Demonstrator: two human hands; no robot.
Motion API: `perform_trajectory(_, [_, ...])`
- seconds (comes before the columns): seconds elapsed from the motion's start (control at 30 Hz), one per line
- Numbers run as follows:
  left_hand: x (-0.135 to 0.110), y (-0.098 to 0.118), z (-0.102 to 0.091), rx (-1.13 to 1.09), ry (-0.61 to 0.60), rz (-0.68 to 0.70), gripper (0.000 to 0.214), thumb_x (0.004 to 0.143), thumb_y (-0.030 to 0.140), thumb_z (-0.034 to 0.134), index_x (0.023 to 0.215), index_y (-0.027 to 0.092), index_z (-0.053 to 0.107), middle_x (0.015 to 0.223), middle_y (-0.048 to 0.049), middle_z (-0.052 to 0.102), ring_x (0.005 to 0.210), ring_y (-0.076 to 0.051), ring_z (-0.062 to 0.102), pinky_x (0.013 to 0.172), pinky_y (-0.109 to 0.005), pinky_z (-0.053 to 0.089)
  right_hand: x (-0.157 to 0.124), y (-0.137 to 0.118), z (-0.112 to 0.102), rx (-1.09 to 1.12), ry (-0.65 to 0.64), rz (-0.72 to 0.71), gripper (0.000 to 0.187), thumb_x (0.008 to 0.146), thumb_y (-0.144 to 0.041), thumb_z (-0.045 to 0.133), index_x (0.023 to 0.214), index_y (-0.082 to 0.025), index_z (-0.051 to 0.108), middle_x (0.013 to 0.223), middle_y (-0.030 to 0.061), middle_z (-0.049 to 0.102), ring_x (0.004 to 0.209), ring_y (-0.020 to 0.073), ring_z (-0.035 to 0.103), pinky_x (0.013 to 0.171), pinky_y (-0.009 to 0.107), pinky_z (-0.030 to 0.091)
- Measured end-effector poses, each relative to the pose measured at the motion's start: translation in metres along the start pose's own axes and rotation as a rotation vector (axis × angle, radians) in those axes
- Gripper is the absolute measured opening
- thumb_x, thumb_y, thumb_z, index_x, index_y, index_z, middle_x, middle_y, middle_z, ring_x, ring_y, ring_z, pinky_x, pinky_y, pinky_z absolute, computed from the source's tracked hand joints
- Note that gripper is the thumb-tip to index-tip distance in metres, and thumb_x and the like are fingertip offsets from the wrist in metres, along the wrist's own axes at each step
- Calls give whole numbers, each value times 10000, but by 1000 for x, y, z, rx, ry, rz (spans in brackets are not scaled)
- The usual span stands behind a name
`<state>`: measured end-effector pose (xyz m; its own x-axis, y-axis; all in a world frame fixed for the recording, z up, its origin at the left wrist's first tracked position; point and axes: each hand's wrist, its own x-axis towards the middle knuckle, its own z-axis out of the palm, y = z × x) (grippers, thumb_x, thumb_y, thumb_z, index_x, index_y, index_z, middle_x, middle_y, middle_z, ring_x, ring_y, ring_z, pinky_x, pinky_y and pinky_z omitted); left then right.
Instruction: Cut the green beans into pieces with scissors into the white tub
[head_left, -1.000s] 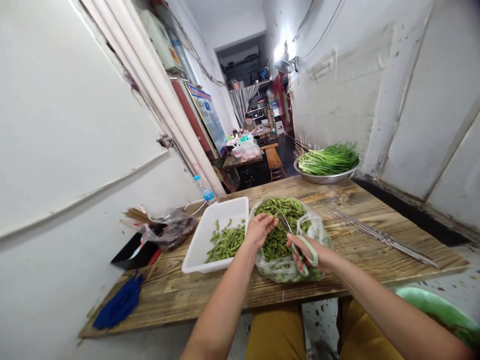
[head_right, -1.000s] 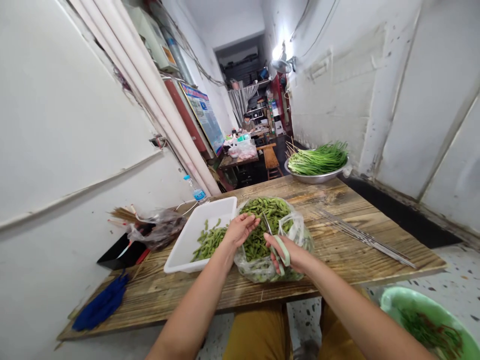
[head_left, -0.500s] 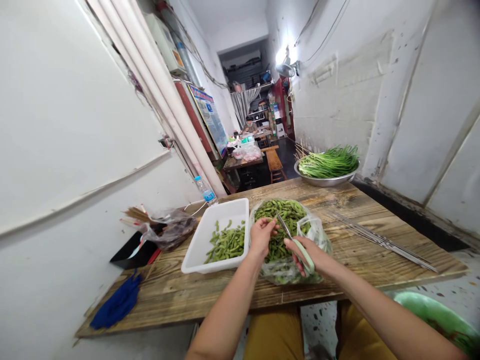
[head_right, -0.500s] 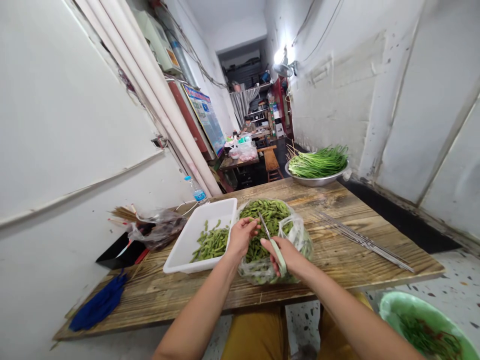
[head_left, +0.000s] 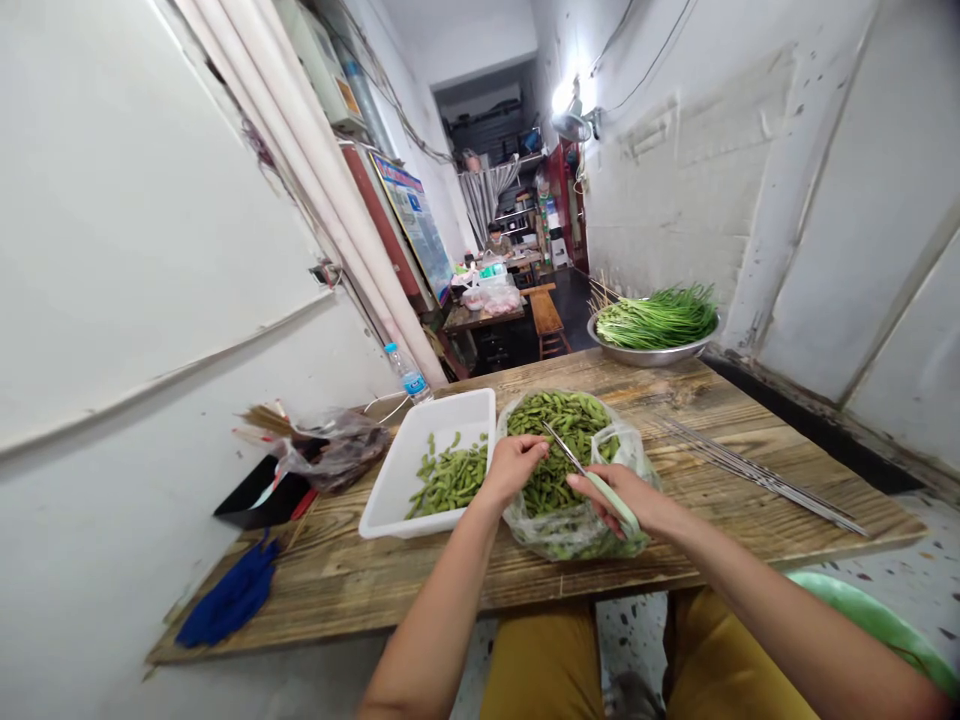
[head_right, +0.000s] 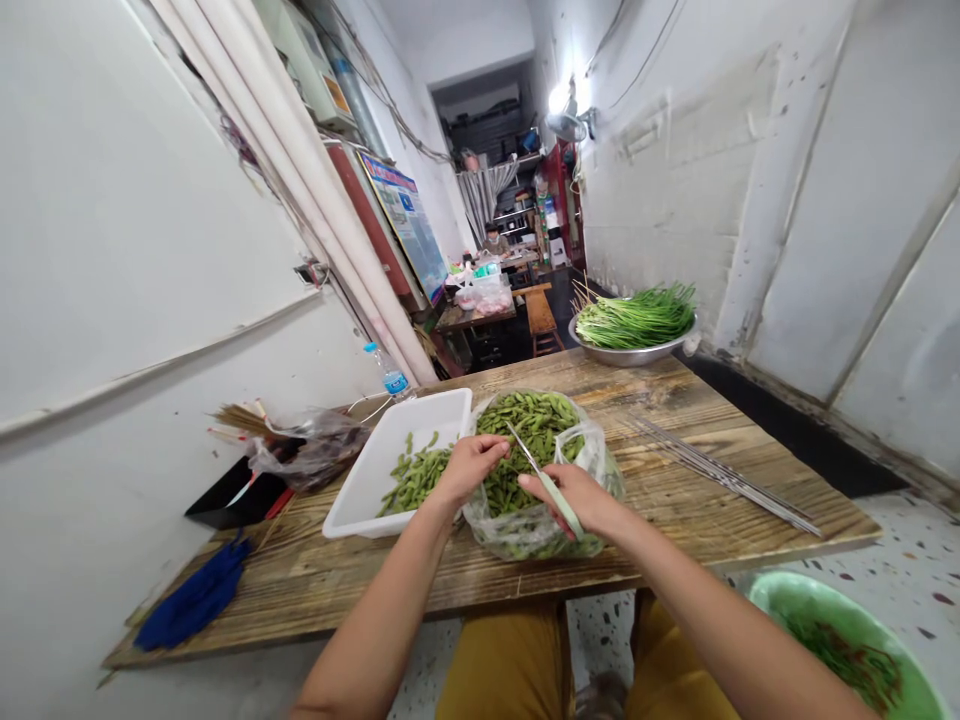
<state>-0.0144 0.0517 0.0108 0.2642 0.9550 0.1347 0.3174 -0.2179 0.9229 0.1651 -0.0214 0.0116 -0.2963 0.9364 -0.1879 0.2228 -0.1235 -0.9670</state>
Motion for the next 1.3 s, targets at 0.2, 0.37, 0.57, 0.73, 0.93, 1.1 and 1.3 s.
perform_trajectory(0.2, [-1,-5,-7,43,4,-48,252,765,326,580,821,125,721,652,-35,659,532,-121,518,574,-251,422,0,4,-2,-9,23,50,470,682,-633,630,616,-202,453,344,-92,384,247,76,361,224,188,294])
perform_trajectory(0.37, [-1,-5,-49,705,502,-72,274,763,232,585,991,146,710,1033,-148,666,978,-278,586,883,-399,411,-1,5,-12,349,-60,114,433,744,-628,573,776,-202,501,488,-62,501,356,89,457,327,202,403])
perform_trajectory(0.57, [26,-6,-17,851,230,145,326,821,314,570,1118,212,655,1171,-113,628,1081,-260,548,932,-405,382,7,3,-19,617,-111,199,399,822,-607,472,844,-212,528,536,-32,546,426,121,517,428,248,472])
perform_trajectory(0.73, [52,-17,27,628,145,165,239,784,187,593,1000,147,687,1040,-114,688,976,-227,603,916,-369,409,6,1,-14,591,-69,235,353,868,-554,422,817,-213,500,511,-36,527,400,122,496,402,244,455])
perform_trajectory(0.93, [37,-17,13,-56,213,-81,118,795,236,576,819,153,657,686,-37,663,660,-157,618,650,-277,473,7,-2,-8,439,-15,228,341,875,-527,434,828,-195,494,476,-43,514,349,105,467,330,206,393])
perform_trajectory(1.1, [17,-6,2,-539,19,-277,106,760,221,643,758,128,591,703,-63,676,635,-119,637,595,-211,466,10,0,1,302,47,146,341,817,-533,537,779,-197,504,455,-71,484,313,81,419,283,187,344])
perform_trajectory(1.3, [10,1,-11,-580,-71,-314,207,703,242,719,792,108,588,674,-62,684,604,-108,634,587,-201,476,6,1,0,129,31,52,453,751,-612,569,622,-193,455,445,-76,456,301,60,384,264,181,317])
